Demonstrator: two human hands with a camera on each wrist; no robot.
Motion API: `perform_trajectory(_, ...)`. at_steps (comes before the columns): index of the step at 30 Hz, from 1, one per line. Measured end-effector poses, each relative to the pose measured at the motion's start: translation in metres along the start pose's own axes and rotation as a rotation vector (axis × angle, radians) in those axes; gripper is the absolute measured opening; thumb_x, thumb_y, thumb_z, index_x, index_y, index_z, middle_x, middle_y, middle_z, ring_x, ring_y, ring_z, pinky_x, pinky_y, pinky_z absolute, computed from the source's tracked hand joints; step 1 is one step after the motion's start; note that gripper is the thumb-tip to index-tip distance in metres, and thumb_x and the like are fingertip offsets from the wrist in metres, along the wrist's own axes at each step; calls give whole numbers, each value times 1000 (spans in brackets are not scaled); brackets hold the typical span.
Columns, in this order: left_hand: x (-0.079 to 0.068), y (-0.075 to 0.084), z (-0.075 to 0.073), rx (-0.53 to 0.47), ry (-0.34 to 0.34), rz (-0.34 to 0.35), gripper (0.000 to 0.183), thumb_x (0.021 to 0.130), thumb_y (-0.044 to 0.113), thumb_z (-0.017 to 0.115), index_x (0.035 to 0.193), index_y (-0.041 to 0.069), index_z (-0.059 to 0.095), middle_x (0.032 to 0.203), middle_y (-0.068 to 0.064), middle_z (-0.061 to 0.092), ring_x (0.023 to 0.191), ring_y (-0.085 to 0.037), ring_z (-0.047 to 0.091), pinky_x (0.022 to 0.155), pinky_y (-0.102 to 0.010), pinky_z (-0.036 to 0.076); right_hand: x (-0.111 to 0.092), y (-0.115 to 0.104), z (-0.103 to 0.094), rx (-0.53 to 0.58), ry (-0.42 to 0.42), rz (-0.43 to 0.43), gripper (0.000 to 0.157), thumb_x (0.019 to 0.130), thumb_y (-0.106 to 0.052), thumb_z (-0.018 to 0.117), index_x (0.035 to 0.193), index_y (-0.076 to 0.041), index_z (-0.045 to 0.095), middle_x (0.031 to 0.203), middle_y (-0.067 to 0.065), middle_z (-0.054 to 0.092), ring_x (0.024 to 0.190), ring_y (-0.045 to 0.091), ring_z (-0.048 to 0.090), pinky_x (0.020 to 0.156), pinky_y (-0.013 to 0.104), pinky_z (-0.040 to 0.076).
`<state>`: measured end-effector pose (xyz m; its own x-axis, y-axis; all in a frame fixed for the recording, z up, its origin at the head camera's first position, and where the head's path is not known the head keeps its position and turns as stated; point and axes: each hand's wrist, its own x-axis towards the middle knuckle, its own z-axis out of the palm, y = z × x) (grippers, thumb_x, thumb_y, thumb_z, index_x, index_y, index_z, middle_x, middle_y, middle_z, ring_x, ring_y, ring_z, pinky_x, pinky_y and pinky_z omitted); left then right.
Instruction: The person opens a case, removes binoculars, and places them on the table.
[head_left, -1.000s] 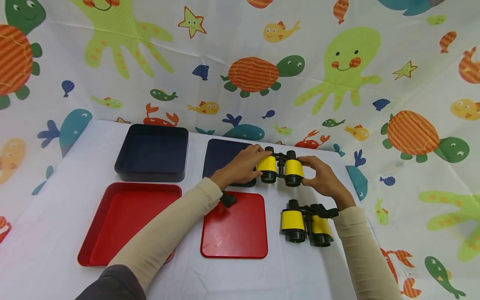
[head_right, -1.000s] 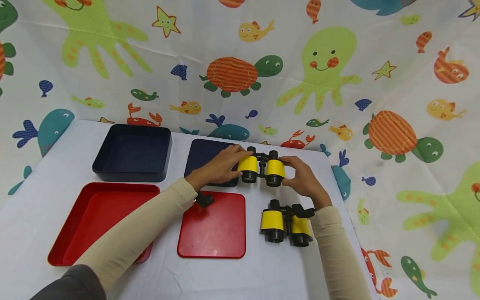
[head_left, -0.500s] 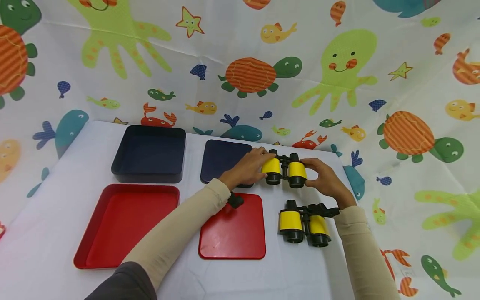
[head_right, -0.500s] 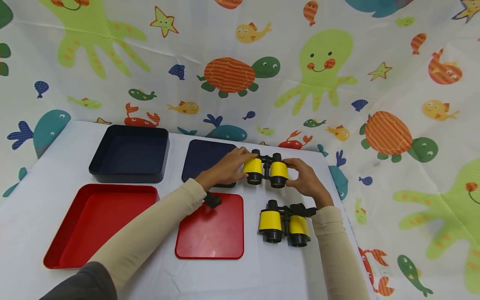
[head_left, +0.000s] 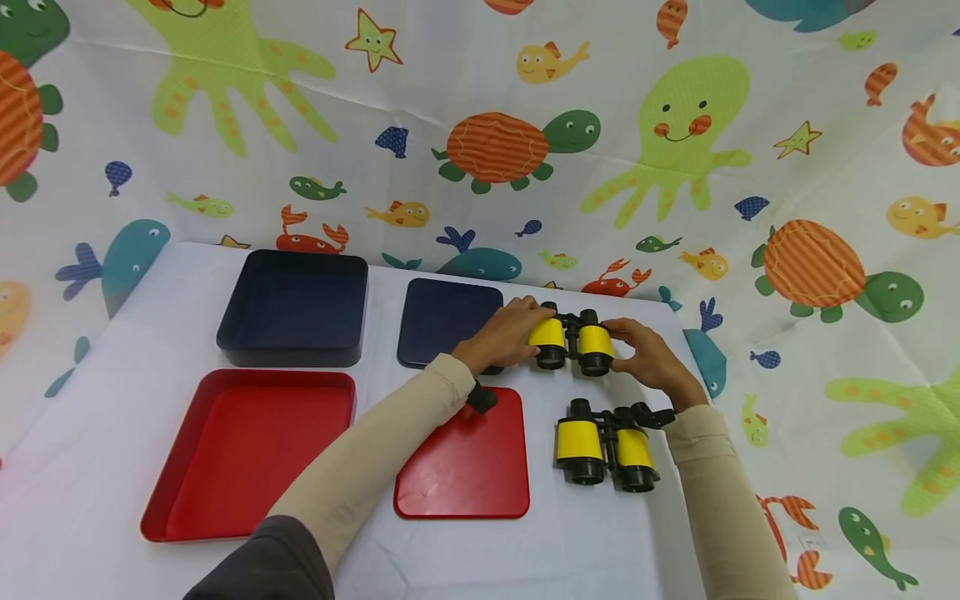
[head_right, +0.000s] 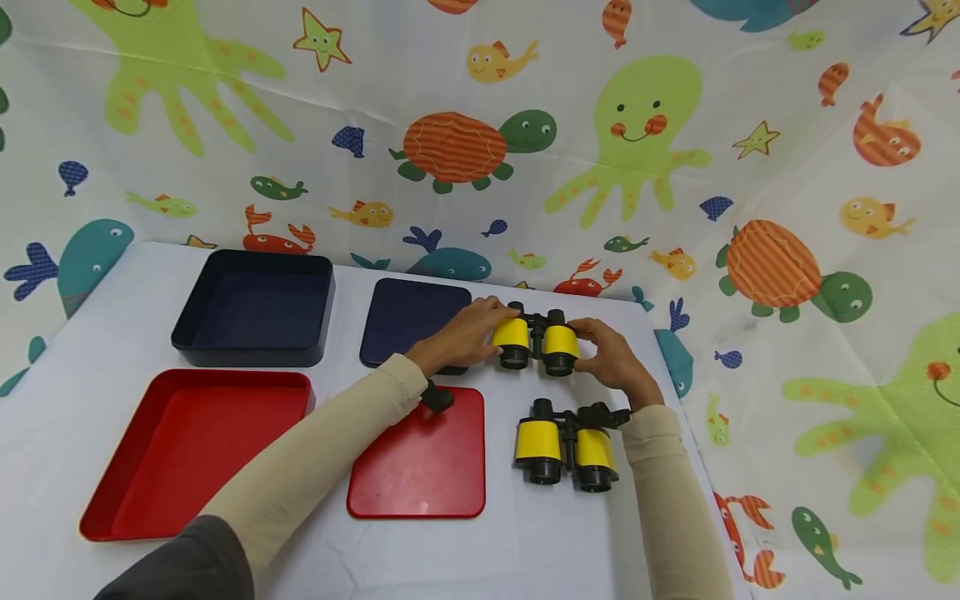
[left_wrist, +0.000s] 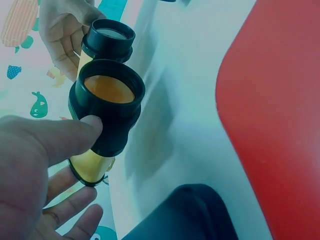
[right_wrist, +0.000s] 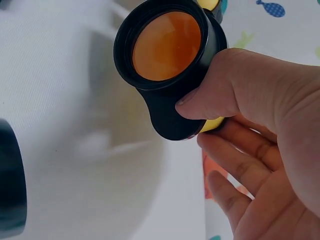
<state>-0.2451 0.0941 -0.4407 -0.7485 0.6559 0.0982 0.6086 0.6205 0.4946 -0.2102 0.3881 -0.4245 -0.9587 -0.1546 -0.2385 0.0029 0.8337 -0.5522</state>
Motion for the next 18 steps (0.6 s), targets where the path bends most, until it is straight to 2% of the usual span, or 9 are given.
perform_trajectory(18, 5, -1, 14, 37, -36, -34, 67, 101, 28, 75, 161, 17, 47, 152, -11, 53, 140, -29, 51, 120, -43, 44, 8, 10, 7, 3, -30, 50, 73, 94, 0, 71, 159, -9, 42, 166, 25, 41, 153, 51, 37, 122, 71, 34)
